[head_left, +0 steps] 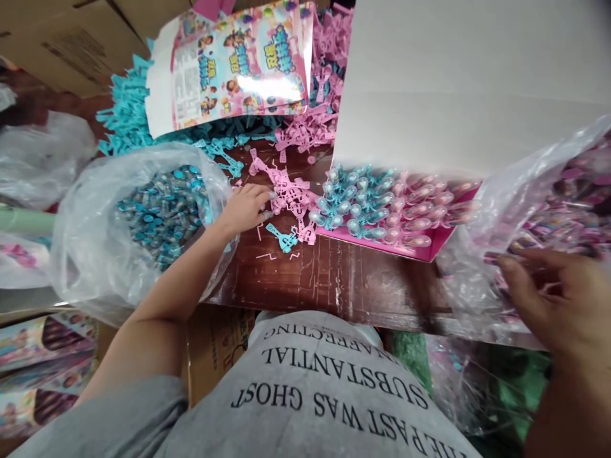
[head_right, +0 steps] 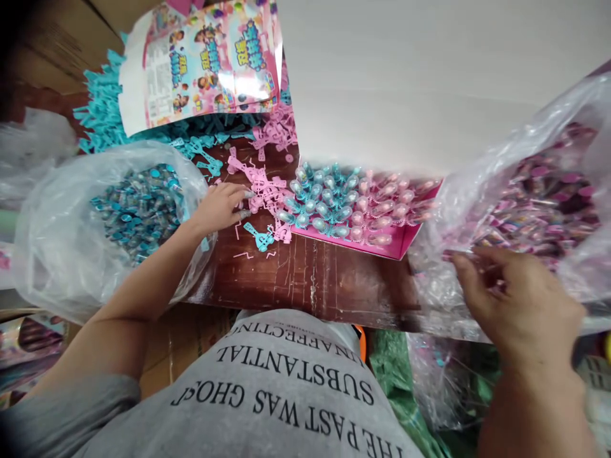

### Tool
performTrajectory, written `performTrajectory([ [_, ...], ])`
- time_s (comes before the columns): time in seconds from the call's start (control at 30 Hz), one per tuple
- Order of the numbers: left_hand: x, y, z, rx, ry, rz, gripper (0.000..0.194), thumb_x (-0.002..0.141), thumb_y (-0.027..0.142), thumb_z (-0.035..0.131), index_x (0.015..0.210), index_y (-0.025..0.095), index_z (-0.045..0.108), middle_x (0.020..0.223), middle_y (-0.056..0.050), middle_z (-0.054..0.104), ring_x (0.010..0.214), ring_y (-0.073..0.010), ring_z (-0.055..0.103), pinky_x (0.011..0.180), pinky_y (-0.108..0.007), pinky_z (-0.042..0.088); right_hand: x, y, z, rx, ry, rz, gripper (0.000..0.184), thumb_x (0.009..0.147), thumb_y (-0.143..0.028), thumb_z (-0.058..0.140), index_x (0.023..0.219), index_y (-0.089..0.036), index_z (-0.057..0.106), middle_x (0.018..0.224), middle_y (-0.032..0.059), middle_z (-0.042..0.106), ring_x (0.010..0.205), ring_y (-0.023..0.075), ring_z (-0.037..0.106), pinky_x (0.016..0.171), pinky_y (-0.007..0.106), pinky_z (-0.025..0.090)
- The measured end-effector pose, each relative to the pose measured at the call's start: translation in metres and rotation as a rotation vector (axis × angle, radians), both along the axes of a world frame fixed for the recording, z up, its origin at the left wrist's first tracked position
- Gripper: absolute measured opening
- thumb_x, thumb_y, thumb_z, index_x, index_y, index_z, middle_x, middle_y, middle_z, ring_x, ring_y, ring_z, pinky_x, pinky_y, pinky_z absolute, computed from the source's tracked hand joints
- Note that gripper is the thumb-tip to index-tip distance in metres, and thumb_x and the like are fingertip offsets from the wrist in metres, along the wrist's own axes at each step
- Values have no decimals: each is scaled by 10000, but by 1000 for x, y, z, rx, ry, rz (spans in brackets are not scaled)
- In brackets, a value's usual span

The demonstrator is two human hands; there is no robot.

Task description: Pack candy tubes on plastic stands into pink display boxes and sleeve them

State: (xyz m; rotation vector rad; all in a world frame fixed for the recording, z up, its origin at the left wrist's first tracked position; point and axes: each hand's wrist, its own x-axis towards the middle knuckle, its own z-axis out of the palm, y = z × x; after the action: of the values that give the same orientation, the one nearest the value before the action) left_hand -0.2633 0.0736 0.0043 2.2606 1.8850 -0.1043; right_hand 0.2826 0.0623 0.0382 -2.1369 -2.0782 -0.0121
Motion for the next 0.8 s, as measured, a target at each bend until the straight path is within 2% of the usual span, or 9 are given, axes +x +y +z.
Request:
performTrajectory([
  [0.1,6,2,-4,36,4,27,374,864,193,564,1227,179,653,1333,-179,664,1303,-380,542,1116,-554,388,-31,-3,3,16,144,55,545,818,-716,546,1027,-267,775,810,138,780,692,312,739,544,402,482],
  [0.17,9,1,-6,67,10,44,351,882,194,529,1211,164,647,1278,-186,671,1277,-373,554,1101,-538,397,-47,-7,4,46,160,181,508,872,-664,546,1042,-245,777,850,126,797,698,303,754,551,381,487],
  [0.27,11,1,-9,95,-15,-14,414,887,207,517,1282,151,629,1443,-193,597,1360,-362,498,1134,-516,378,-61,-11,7,68,163,367,425,933,-584,590,1070,-230,779,788,90,788,627,257,736,532,336,470],
  [0.37,12,5,-9,66,-37,-67,440,884,213,528,1310,193,637,1485,-155,597,1397,-359,477,1151,-537,352,-70,-14,9,128,189,409,386,940,-556,620,1067,-226,776,725,67,771,569,237,711,499,316,449],
  [0.47,13,9,-4,84,-16,-44,380,918,278,531,1270,197,653,1371,-167,665,1354,-378,525,1136,-579,358,-76,-18,12,108,217,423,371,943,-554,604,1033,-236,774,691,62,762,538,245,700,472,324,443],
  [0.57,14,5,13,243,-64,73,364,949,363,544,1261,196,627,1312,-171,678,1346,-375,554,1150,-590,379,-78,-24,15,78,242,448,328,948,-538,618,1003,-258,781,703,61,772,530,244,702,482,329,487],
  [0.7,31,-28,45,543,-469,154,309,988,427,578,1261,285,547,1390,-102,644,1387,-302,569,1193,-542,430,-80,-36,20,107,326,501,196,955,-428,676,1051,-278,757,710,27,766,486,210,666,455,319,483],
  [0.73,41,-41,50,538,-636,145,307,989,445,600,1251,304,522,1404,-84,638,1366,-289,592,1163,-528,475,-84,-39,20,104,393,532,169,954,-378,688,1083,-280,738,746,20,775,482,195,655,448,314,478],
  [0.8,69,-65,52,374,-962,129,360,956,484,680,1201,310,482,1339,-67,660,1237,-272,674,1018,-480,583,-98,-43,17,78,586,607,197,953,-299,699,1149,-286,694,865,17,801,510,172,656,454,306,496],
])
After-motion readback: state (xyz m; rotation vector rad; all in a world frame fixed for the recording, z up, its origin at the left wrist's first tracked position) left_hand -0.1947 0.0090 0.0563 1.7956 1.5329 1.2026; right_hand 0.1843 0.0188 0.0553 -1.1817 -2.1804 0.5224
